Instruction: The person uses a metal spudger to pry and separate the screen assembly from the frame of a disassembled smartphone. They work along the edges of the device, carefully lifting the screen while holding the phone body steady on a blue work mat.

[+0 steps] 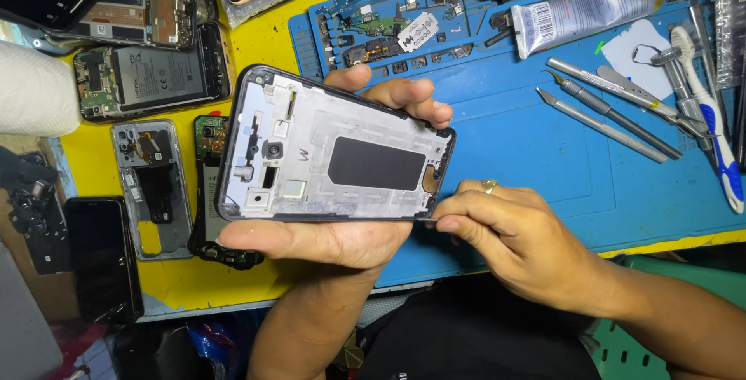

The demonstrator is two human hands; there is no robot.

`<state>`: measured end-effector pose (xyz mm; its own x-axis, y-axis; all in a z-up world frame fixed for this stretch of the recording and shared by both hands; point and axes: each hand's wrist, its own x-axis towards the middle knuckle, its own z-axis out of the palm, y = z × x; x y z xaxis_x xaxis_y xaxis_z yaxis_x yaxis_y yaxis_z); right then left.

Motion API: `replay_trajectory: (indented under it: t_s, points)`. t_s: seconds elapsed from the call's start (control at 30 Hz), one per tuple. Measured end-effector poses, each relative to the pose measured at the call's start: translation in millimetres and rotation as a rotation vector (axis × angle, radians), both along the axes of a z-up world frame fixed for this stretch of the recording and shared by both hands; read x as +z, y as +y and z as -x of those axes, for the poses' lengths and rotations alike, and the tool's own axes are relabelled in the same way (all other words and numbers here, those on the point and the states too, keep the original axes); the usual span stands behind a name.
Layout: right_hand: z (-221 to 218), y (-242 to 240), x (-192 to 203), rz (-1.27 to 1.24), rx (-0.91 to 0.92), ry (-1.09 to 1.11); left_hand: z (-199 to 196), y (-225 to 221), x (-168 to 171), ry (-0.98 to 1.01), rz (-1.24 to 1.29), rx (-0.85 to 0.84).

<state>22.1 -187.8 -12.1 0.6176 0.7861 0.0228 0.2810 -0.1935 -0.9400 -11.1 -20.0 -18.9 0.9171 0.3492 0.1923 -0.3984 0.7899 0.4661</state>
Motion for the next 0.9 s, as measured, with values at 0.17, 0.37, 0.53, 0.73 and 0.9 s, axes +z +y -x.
replay_trajectory:
  t_s: [0.17,0.37,0.53,0.73,0.9]
  points:
    - [-2,-11,-4,0.047,-0.063,0.095,0,3,-3,0.005,0.082,-0.024]
    - [-17,-6,8,-0.1,0.002,-0.525,-1,3,-1,0.026,0.175,-0.096]
    - [-7,2,5,-0.096,-0.023,-0.486,1,0,-1,-0.026,0.029,-0.01]
    - [4,11,-6,-0.171,-0.112,-0.338,8,-1,5,-0.055,-0.043,0.034]
    - [5,11,-6,-0.114,-0.11,-0.093,14,3,8,-0.054,-0.082,-0.019]
